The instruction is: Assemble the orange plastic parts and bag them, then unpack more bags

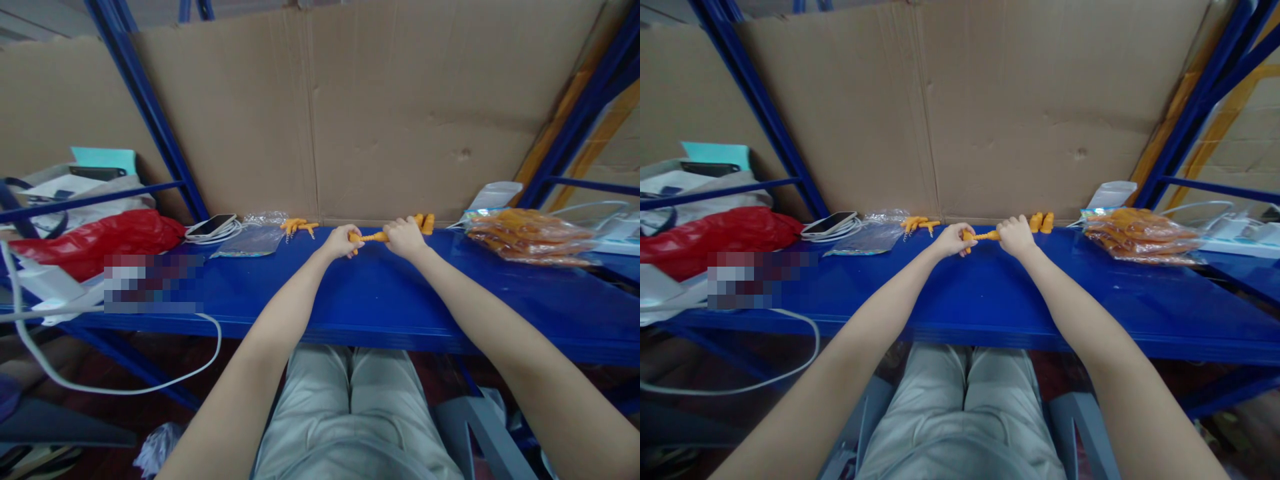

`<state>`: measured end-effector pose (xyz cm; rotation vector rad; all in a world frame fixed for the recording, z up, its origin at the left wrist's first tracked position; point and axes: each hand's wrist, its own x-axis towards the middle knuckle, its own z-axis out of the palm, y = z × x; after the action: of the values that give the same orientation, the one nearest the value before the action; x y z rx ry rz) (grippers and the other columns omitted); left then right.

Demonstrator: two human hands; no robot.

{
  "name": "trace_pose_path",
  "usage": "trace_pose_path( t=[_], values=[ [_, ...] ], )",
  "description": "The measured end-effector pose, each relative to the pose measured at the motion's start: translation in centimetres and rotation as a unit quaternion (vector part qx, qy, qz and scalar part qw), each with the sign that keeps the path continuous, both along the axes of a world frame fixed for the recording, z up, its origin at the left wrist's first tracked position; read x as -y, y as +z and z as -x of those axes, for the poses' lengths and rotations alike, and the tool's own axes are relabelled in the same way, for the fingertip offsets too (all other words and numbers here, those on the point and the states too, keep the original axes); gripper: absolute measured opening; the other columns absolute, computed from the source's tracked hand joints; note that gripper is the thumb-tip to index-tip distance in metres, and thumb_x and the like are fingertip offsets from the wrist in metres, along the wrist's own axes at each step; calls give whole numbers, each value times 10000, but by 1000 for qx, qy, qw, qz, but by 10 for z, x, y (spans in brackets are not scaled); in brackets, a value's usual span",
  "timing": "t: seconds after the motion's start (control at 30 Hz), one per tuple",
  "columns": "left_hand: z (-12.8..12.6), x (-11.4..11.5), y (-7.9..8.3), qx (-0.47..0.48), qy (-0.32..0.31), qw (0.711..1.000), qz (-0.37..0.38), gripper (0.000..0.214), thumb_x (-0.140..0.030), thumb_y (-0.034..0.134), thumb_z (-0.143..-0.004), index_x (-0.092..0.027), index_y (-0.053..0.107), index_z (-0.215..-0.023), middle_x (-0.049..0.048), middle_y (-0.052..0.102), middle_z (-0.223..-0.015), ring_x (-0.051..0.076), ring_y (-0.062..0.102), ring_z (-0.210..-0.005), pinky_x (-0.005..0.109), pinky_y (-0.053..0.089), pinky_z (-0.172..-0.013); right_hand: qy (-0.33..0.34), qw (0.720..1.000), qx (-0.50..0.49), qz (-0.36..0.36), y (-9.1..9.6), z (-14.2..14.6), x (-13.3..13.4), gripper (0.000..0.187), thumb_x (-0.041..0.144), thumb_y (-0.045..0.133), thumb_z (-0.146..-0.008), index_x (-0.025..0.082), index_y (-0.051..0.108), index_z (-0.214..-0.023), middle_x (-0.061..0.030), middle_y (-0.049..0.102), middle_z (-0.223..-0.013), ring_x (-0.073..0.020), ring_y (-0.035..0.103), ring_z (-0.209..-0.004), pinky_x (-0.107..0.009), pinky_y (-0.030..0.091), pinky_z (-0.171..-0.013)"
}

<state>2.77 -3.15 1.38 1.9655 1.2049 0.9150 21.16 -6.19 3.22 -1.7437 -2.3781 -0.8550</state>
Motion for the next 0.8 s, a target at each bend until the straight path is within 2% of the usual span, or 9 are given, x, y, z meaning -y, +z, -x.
trace_pose_path(
  t=[0.4,0.8],
  values=[
    [0,3,1,-4,-22,1000,-3,197,-58,677,-817,-125,552,-955,-86,531,-486,67,525,-374,162,437,-424,-30,999,15,31,-1,4,1,337,225,462,-865,92,713,-1045,-186,729,-987,-285,659,-948,-402,276,-891],
    [0,2,2,20,-42,999,20,194,-28,664,-812,-121,544,-933,-87,534,-484,66,533,-369,159,440,-422,-67,997,6,25,1,15,7,345,220,467,-860,95,736,-1037,-198,735,-966,-301,680,-939,-451,274,-948]
  ],
)
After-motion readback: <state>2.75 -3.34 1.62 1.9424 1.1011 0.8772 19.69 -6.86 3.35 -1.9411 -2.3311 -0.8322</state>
